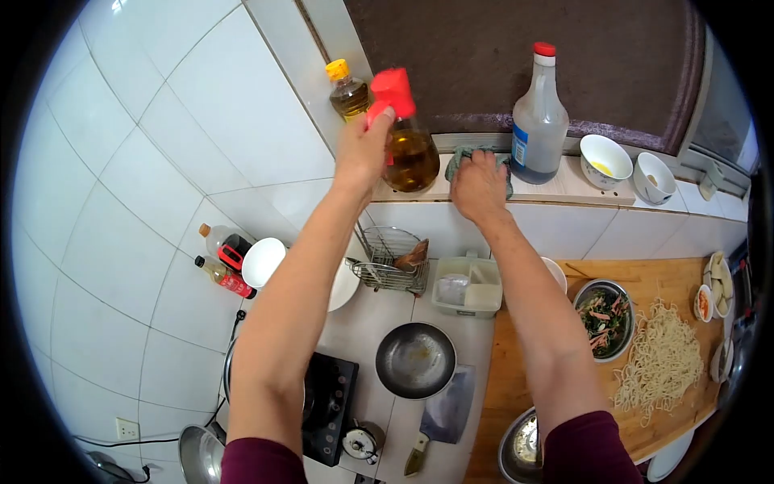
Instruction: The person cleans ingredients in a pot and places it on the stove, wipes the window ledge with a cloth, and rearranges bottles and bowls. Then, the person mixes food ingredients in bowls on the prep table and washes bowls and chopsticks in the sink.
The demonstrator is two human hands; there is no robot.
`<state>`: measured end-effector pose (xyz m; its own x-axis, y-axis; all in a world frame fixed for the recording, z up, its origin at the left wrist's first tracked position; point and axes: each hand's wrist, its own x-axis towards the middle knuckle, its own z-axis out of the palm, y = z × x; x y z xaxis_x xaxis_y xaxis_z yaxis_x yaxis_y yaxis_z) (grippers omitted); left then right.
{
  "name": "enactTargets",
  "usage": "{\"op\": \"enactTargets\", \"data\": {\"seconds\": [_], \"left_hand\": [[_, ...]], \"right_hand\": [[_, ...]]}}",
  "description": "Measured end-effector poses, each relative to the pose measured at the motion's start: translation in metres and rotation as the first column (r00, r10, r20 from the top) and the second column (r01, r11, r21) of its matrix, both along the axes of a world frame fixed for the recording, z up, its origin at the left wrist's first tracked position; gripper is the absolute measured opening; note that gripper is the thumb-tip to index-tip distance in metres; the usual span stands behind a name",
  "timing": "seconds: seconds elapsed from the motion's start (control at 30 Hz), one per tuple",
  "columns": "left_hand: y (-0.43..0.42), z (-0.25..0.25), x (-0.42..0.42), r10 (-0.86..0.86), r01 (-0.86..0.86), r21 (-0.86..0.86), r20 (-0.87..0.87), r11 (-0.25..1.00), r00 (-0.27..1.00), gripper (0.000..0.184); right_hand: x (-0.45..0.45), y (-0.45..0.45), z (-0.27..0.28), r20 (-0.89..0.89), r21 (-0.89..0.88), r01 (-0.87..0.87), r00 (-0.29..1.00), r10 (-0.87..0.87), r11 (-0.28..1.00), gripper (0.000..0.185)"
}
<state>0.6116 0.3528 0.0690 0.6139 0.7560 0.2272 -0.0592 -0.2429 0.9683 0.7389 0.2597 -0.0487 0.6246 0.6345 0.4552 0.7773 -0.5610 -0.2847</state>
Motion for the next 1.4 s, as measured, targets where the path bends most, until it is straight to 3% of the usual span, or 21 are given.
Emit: {"op": "enactTargets", "data": {"seconds": [0.13, 0.33, 0.4, 0.47, 0.7, 0.77, 0.87, 0.9, 0.93, 1.0, 1.1, 1.17, 1.4], "left_hand": [[-0.006, 0.038, -0.029, -0.024, 0.024, -0.003, 0.055, 1.000, 0.998, 0.026], [-0.014, 0.074, -0.055, -0.035, 0.030, 0.061, 0.072, 0.998, 0.997, 0.027], [-0.010, 0.076, -0.060, -0.031, 0.027, 0.065, 0.066, 0.998, 0.997, 0.027], [-0.008, 0.075, -0.064, -0.043, 0.040, 0.076, 0.029, 0.996, 0.999, 0.028], [-0.004, 0.059, -0.062, -0.010, 0.010, 0.044, 0.006, 0.999, 1.000, 0.027], [-0.005, 0.056, -0.058, -0.007, 0.006, 0.033, 0.027, 0.999, 1.000, 0.027], [-0.003, 0.049, -0.050, 0.013, -0.014, 0.008, 0.039, 1.000, 0.999, 0.026], [-0.003, 0.047, -0.046, 0.011, -0.012, 0.012, 0.033, 1.000, 0.999, 0.026], [-0.002, 0.044, -0.044, 0.011, -0.011, 0.007, 0.036, 1.000, 0.999, 0.025], [-0.003, 0.038, -0.040, 0.013, -0.013, 0.001, 0.037, 1.000, 0.999, 0.025], [0.000, 0.028, -0.033, -0.031, 0.035, -0.053, 0.075, 0.998, 0.997, 0.025], [0.000, 0.023, -0.026, -0.044, 0.050, -0.062, 0.086, 0.997, 0.995, 0.024], [0.001, -0.002, 0.003, -0.069, 0.071, -0.026, 0.064, 0.997, 0.996, 0.026]], "right_hand": [[-0.021, 0.036, 0.004, -0.014, -0.073, -0.060, 0.998, 0.059, 0.995, 0.028], [-0.048, 0.062, 0.001, -0.030, 0.019, -0.232, 0.972, 0.232, 0.973, 0.029], [-0.060, 0.062, -0.004, -0.013, 0.065, -0.270, 0.962, 0.271, 0.961, 0.027], [-0.070, 0.066, -0.010, 0.163, 0.093, -0.302, 0.945, 0.285, 0.949, 0.023], [-0.073, 0.082, -0.025, 0.153, 0.176, -0.349, 0.933, 0.325, 0.920, 0.013], [-0.070, 0.085, -0.031, 0.257, 0.338, -0.499, 0.865, 0.432, 0.798, 0.010], [-0.070, 0.075, -0.024, 0.293, 0.257, -0.593, 0.801, 0.523, 0.764, 0.010], [-0.066, 0.074, -0.019, 0.192, 0.266, -0.633, 0.774, 0.603, 0.727, 0.007], [-0.062, 0.071, -0.016, 0.188, 0.273, -0.631, 0.775, 0.603, 0.726, 0.007], [-0.053, 0.060, -0.005, -0.114, 0.235, -0.635, 0.733, 0.670, 0.736, 0.005], [-0.027, 0.030, -0.001, -0.162, 0.133, -0.543, 0.814, 0.558, 0.829, 0.009], [-0.006, 0.002, -0.011, -0.017, 0.244, -0.538, 0.830, 0.558, 0.807, 0.012], [0.025, -0.054, -0.019, 0.012, 0.337, -0.432, 0.890, 0.455, 0.836, 0.015]]}}
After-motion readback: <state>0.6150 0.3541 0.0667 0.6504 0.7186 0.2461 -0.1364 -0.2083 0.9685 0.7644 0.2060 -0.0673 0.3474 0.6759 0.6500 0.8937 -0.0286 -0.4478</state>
